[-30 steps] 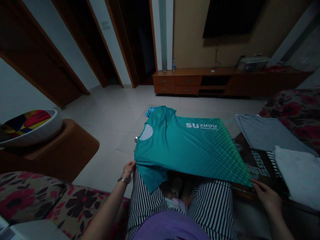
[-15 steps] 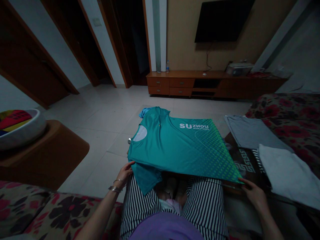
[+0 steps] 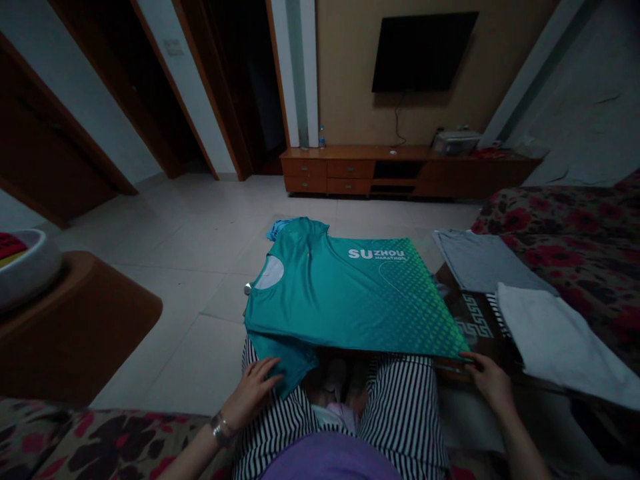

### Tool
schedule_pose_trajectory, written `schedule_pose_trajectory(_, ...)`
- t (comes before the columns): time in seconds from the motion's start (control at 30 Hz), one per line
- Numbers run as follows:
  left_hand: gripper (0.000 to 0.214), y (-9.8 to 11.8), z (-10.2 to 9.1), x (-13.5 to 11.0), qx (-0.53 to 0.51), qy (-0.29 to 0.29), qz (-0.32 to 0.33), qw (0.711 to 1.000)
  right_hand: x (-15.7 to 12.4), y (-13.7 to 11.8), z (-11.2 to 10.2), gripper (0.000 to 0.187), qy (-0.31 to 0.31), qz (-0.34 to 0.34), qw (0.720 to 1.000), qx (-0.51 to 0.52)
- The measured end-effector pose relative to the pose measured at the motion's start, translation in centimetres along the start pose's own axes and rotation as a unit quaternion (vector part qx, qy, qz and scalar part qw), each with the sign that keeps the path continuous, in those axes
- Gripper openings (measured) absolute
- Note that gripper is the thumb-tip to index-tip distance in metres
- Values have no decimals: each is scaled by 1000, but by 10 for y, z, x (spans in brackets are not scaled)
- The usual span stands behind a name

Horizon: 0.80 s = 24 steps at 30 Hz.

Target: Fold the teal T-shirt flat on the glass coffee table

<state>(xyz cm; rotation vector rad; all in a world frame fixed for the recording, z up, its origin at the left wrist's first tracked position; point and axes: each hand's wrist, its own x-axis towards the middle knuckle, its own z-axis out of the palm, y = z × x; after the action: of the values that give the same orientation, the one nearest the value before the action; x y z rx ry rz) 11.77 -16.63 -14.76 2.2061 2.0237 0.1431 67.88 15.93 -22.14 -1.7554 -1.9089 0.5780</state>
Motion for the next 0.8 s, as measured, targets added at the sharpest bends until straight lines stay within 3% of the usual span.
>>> schedule_pose_trajectory(0.1,38,-3,6,1,-25,-76,35,996,2,2,2,45,-4,-12,1000,-12)
schedule_pose_trajectory(0.23,13,-1,14,16,-38,-52,4,998,3,5,5,46,1,-20,999,-27)
schedule_pose_trajectory(0.43,24,2,13,39,-68,-58,-64,994,3,7,3,47,28,-26,998,-50)
schedule_pose_trajectory(0.53,25,-1,-10,39,-136,-7,-117,984,1,5,-5,46,38,-29,998,-36)
schedule_pose_trajectory(0.63,28,-1,-48,32,-222,33,-144,964,-5,-2,-16,44,49,-34,998,-28)
schedule_pose_trajectory(0.8,33,10,-113,10,-295,-44,-112,948,-25,-8,-43,42,44,-39,998,-22)
